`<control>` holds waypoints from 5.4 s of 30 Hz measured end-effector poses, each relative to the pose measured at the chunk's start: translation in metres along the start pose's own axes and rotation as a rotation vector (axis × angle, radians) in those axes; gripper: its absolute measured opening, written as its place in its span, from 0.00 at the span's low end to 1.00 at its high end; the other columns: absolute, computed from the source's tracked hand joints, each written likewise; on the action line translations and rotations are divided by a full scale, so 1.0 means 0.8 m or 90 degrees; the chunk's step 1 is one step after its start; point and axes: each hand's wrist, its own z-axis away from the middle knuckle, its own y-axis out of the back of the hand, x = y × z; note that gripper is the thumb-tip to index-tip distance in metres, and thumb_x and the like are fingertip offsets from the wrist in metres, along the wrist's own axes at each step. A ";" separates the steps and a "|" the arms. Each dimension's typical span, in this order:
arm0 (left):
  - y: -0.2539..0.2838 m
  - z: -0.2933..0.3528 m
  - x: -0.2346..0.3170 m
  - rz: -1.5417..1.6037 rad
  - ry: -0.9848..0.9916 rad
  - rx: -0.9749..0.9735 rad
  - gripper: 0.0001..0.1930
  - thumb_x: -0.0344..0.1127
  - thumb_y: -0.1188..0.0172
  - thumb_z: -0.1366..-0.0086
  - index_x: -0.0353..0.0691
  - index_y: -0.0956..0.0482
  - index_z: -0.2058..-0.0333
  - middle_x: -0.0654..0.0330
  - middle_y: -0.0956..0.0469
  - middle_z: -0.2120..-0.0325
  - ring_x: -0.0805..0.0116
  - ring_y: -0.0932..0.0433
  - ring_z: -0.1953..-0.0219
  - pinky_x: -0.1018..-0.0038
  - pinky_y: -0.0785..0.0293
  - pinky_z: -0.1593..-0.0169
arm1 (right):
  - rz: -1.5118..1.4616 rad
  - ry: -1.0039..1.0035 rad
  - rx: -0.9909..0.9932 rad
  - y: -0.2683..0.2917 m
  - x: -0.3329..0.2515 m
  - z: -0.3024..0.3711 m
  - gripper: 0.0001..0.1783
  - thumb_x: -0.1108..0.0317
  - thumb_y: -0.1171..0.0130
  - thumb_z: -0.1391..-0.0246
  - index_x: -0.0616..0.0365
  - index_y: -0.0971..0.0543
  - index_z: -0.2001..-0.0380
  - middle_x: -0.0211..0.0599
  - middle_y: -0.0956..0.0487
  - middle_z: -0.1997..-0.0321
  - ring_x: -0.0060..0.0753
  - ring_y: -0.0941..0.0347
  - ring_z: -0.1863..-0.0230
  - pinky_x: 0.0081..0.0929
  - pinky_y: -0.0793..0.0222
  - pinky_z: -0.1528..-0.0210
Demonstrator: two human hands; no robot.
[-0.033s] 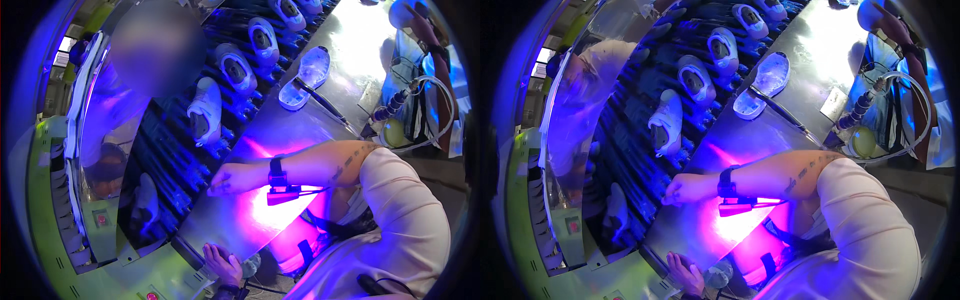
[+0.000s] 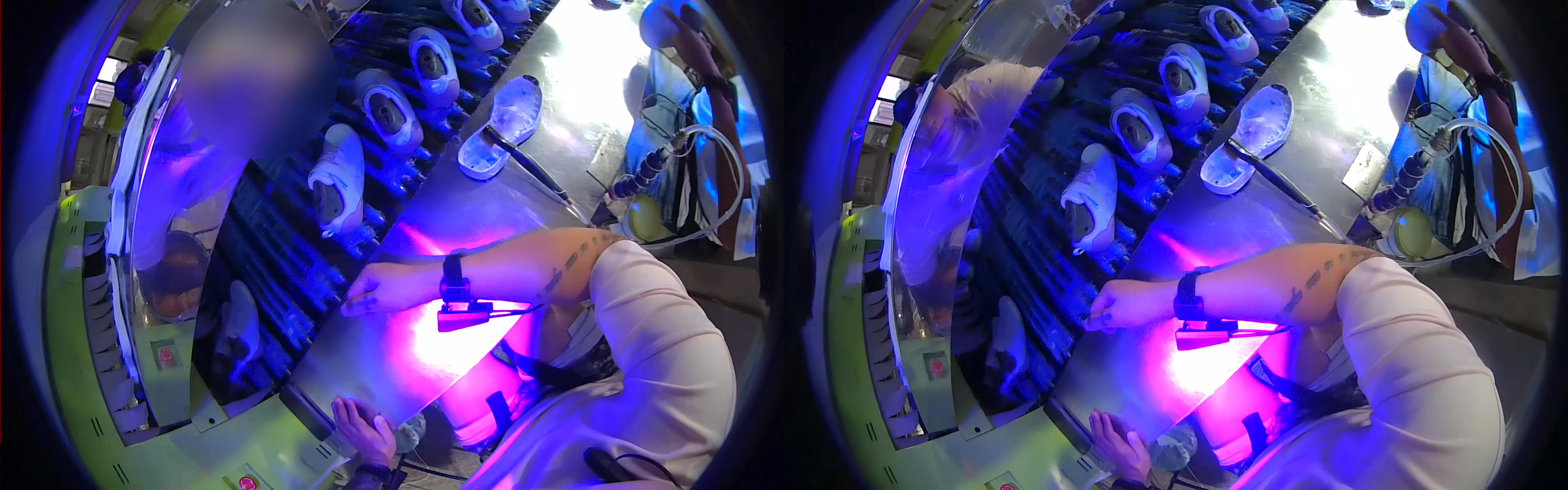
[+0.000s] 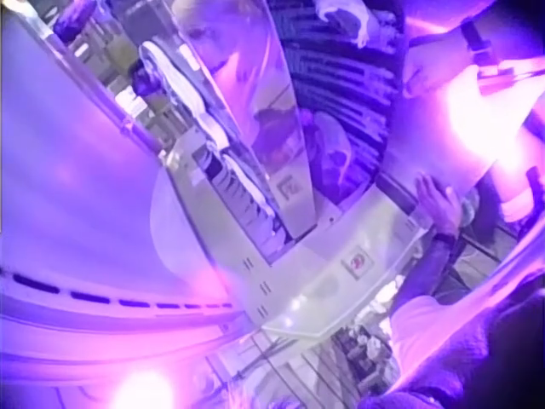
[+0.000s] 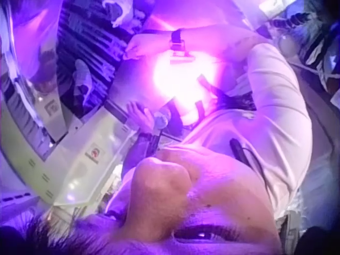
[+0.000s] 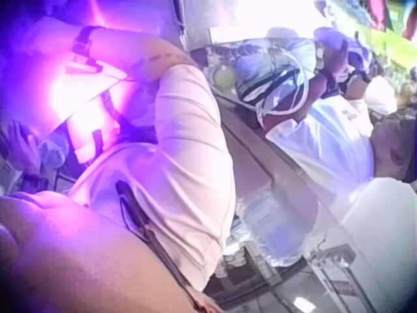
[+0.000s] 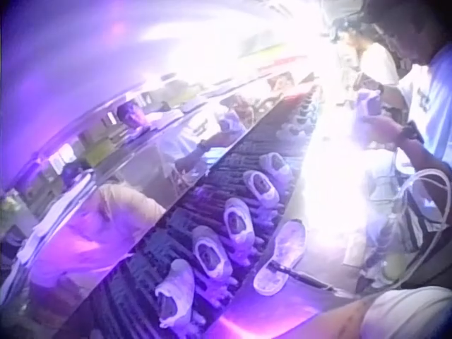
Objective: The recorder uses a brush to apply a substance, likely adhesive or primer, to the sole areas of white shoes on an assembly line under bright UV-like lighting.
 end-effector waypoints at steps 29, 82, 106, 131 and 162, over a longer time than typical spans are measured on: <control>-0.009 0.004 -0.018 0.057 0.025 -0.004 0.35 0.47 0.49 0.30 0.25 0.39 0.34 0.34 0.42 0.31 0.29 0.43 0.30 0.40 0.47 0.29 | 0.142 -0.040 -0.154 -0.014 -0.005 -0.007 0.27 0.44 0.47 0.28 0.58 0.19 0.68 0.27 0.25 0.75 0.21 0.30 0.69 0.33 0.31 0.62; -0.007 0.014 -0.023 0.051 0.026 -0.011 0.36 0.47 0.50 0.30 0.24 0.41 0.32 0.31 0.44 0.31 0.28 0.45 0.29 0.39 0.49 0.28 | -0.499 -0.126 -0.037 -0.002 0.006 -0.030 0.53 0.20 0.68 0.36 0.57 0.33 0.30 0.37 0.20 0.44 0.33 0.27 0.46 0.37 0.32 0.42; -0.004 0.011 -0.019 0.025 0.022 -0.027 0.35 0.42 0.51 0.30 0.25 0.43 0.31 0.33 0.45 0.30 0.32 0.46 0.27 0.41 0.50 0.27 | -0.334 -0.148 0.050 -0.001 0.023 -0.035 0.33 0.40 0.48 0.30 0.60 0.23 0.40 0.36 0.19 0.46 0.33 0.26 0.48 0.37 0.25 0.48; -0.012 0.009 -0.023 0.059 0.017 0.018 0.35 0.50 0.52 0.28 0.26 0.39 0.33 0.35 0.42 0.31 0.30 0.42 0.30 0.40 0.46 0.29 | -0.358 -0.159 0.033 0.001 0.009 -0.030 0.36 0.40 0.55 0.27 0.62 0.27 0.35 0.33 0.20 0.47 0.28 0.24 0.49 0.31 0.28 0.43; 0.006 0.010 -0.008 0.032 0.008 -0.015 0.33 0.45 0.56 0.25 0.23 0.42 0.32 0.34 0.45 0.29 0.33 0.46 0.27 0.42 0.50 0.27 | -0.363 -0.135 -0.030 -0.009 0.015 -0.028 0.28 0.47 0.48 0.27 0.60 0.24 0.40 0.38 0.16 0.50 0.29 0.20 0.50 0.31 0.23 0.46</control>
